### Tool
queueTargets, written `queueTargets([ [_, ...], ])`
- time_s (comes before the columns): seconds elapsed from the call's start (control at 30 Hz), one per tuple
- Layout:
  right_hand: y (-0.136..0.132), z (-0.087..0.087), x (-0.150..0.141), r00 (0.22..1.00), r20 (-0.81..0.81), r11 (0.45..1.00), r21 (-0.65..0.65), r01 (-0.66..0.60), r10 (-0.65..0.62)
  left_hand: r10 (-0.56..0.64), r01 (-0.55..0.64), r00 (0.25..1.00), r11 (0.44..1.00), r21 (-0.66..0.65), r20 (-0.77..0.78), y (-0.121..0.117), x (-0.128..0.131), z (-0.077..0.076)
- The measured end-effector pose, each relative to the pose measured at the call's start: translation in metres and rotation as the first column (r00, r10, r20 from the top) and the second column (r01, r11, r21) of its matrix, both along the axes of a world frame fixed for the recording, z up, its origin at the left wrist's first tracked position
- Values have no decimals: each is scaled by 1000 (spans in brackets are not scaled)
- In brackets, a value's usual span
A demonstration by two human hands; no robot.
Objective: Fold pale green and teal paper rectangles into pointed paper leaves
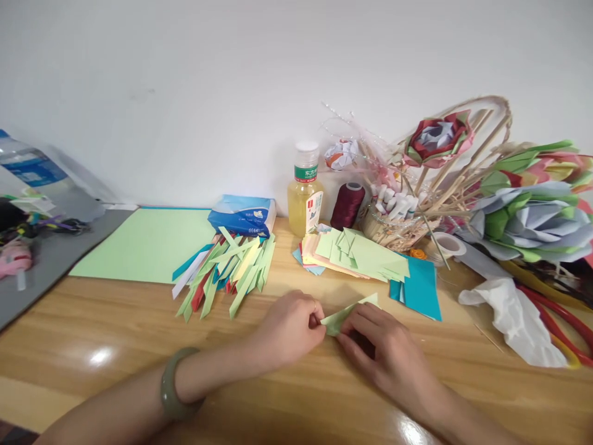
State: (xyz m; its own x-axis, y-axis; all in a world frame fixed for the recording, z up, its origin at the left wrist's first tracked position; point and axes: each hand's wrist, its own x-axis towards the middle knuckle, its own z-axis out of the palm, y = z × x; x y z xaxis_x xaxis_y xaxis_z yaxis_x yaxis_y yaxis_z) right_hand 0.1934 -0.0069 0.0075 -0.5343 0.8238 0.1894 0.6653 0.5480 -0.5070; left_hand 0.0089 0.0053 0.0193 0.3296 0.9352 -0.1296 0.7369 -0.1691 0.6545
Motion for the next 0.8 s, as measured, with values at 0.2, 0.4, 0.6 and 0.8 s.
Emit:
queueTargets([
  [0.2,-1,-4,-1,1000,1,999,-33,30,-30,8,-8,1000,1000,0,3,-1,0,-3],
  [0.4,-1,-6,-3,997,4,997,18,74,-74,-2,2,1000,1000,-6,7,1,0,-3],
  [0.6,-1,-10,-4,996,-3,994,52,93,-93,-11,11,1000,1000,-23,15,-1,-1,0],
  [0.8,0,-12,-4,997,-23,994,73,80,-79,-31,32,999,999,35,-29,-3,1,-4],
])
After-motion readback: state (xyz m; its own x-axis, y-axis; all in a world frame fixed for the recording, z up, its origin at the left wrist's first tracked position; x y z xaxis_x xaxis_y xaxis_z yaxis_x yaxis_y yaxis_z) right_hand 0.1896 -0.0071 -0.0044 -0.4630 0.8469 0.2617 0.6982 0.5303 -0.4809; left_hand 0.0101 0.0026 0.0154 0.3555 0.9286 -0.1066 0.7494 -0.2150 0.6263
